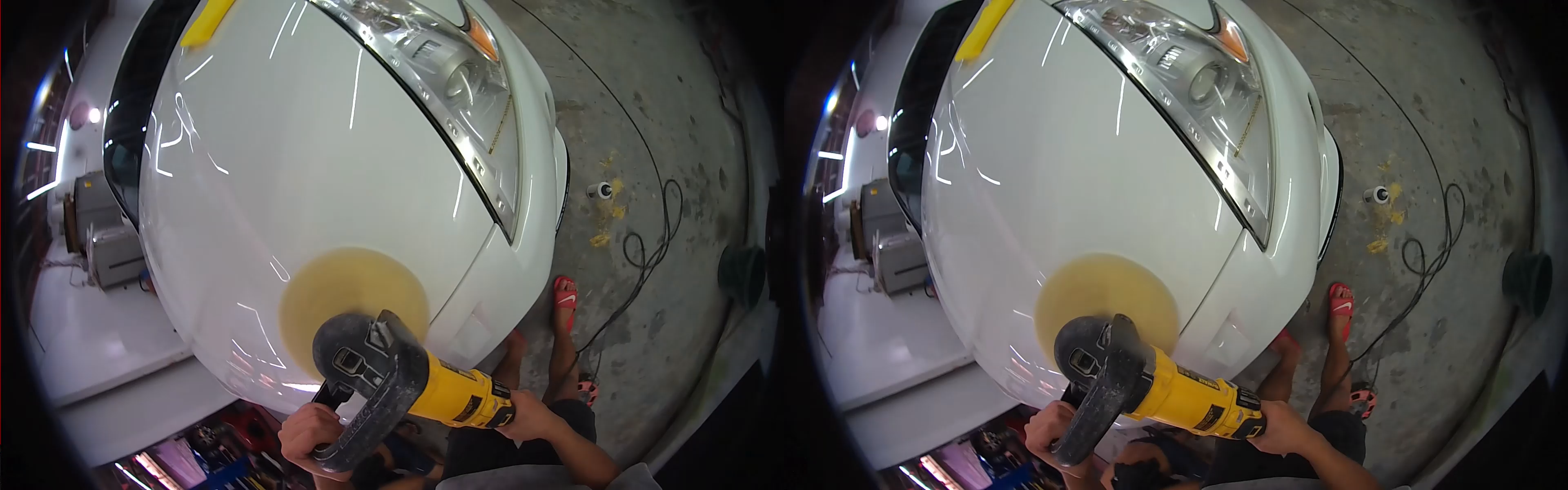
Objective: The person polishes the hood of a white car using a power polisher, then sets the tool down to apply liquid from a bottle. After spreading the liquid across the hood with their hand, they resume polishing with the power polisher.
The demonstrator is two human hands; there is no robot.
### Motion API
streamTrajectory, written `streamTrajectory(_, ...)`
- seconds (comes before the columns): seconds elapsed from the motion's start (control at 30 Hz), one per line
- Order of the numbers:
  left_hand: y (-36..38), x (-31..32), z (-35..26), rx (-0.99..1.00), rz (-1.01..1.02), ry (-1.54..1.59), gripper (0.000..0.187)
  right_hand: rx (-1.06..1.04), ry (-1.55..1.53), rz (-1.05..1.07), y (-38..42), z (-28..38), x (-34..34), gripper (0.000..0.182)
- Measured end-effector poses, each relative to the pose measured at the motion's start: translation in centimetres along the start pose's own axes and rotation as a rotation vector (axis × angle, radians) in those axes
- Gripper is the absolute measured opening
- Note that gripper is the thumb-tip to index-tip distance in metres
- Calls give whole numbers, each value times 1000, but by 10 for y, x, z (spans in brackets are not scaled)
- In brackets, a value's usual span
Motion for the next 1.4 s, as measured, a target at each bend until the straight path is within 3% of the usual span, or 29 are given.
streamTrajectory(0.1, -24, 5, -1, 89, 32, 27, 22, -101, -42, -144, -6, -21, 17, 32)
streamTrajectory(0.27, -65, 11, -3, 235, 130, 20, 23, -93, -124, -187, -19, -3, 35, 34)
streamTrajectory(0.3, -73, 14, -15, 239, 33, -65, 26, -92, -118, -205, -21, -2, 40, 34)
streamTrajectory(0.37, -82, 4, -5, 358, 58, -87, 21, -65, -142, -171, -25, 4, 45, 34)
streamTrajectory(0.43, -87, -14, 19, 369, 27, -163, 33, -43, -165, -144, -31, 22, 42, 33)
streamTrajectory(0.47, -89, -27, 40, 306, 79, -224, 49, -55, -137, -209, -26, 39, 37, 31)
streamTrajectory(0.5, -99, -41, 62, 149, 187, -256, 47, -67, -109, -275, -24, 49, 35, 29)
streamTrajectory(0.6, -123, -41, 58, 71, 212, -280, 51, -66, -216, -261, -30, 50, 37, 32)
streamTrajectory(0.83, -129, -11, 28, 181, 196, -255, 48, -29, -272, -241, -36, 39, 30, 34)
streamTrajectory(0.93, -130, 3, 22, 322, 245, -225, 51, -26, -247, -309, -37, 33, 25, 34)
streamTrajectory(1.03, -132, 24, 1, 313, 157, -114, 39, -21, -250, -260, -35, 30, 18, 34)
streamTrajectory(1.1, -133, 42, -20, 259, 235, -148, 21, -19, -268, -258, -37, 23, 18, 34)
streamTrajectory(1.3, -119, 68, -59, 409, 266, -199, 25, -69, -357, -214, -52, -10, 40, 32)
streamTrajectory(1.37, -116, 56, -43, 541, 483, -198, 29, -105, -401, -225, -58, -27, 53, 33)
streamTrajectory(1.4, -116, 63, -49, 544, 477, -158, 25, -84, -382, -211, -59, -32, 55, 33)
Point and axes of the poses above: each hand's wrist, its own y-axis away from the middle knuckle, its own x-axis out of the palm, z = x × y, the point moved 4 cm from there along -y, towards the middle knuckle, and after that the axes turned 7 degrees about -y, right-handed, at the moved point
